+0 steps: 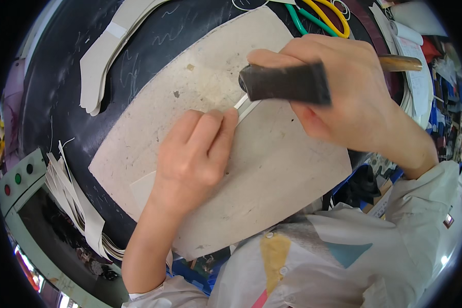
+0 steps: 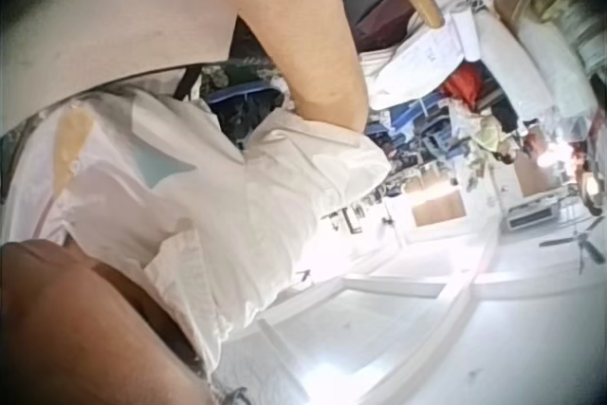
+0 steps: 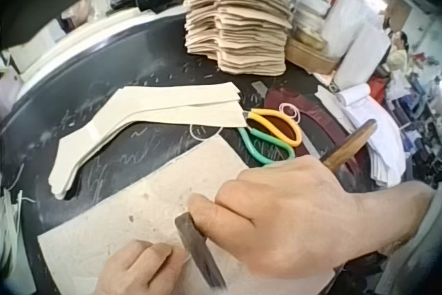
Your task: Hammering and aligning white leather or synthetic shoe upper components on a workbench.
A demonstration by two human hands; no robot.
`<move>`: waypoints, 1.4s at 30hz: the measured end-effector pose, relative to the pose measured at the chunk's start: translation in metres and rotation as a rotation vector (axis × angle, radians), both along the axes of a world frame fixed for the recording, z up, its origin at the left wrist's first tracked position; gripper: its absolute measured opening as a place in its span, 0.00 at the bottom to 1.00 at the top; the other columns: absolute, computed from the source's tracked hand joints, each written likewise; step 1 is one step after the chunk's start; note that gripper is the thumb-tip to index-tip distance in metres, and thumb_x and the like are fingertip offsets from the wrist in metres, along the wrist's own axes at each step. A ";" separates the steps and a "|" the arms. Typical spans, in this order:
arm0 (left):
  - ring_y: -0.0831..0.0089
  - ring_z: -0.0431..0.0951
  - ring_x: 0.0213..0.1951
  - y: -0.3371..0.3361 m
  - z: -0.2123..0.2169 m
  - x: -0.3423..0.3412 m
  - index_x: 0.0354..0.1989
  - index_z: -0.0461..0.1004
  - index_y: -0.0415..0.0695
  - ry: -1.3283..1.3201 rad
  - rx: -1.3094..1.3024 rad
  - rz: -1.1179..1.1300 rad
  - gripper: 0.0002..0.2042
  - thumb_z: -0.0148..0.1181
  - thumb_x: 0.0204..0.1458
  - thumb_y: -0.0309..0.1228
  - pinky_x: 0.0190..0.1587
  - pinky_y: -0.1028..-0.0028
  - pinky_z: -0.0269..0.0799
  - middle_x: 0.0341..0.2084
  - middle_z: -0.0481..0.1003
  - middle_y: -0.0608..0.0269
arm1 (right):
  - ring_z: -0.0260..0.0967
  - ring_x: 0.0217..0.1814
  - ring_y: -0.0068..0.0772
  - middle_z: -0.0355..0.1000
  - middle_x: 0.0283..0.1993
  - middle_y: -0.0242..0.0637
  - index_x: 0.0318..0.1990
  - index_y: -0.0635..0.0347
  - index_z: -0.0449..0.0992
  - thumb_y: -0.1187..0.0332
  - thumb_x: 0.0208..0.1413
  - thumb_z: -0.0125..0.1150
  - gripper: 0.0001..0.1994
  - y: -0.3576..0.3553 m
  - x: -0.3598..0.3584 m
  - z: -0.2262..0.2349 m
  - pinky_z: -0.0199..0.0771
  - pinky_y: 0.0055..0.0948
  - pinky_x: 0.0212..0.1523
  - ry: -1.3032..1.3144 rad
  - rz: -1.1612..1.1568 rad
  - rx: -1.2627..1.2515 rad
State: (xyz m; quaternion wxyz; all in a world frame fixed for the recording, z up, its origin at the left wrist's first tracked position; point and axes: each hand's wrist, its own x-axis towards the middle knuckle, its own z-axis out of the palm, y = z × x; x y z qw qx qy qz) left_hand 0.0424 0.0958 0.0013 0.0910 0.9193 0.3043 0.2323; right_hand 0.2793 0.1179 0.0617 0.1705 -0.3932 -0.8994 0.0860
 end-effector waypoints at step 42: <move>0.67 0.73 0.33 0.009 -0.012 0.017 0.41 0.82 0.45 -0.147 -0.108 0.300 0.18 0.65 0.39 0.16 0.43 0.68 0.64 0.31 0.74 0.66 | 0.74 0.29 0.43 0.75 0.28 0.35 0.43 0.53 0.82 0.78 0.41 0.68 0.17 0.029 0.010 -0.027 0.73 0.38 0.29 0.011 -0.070 0.193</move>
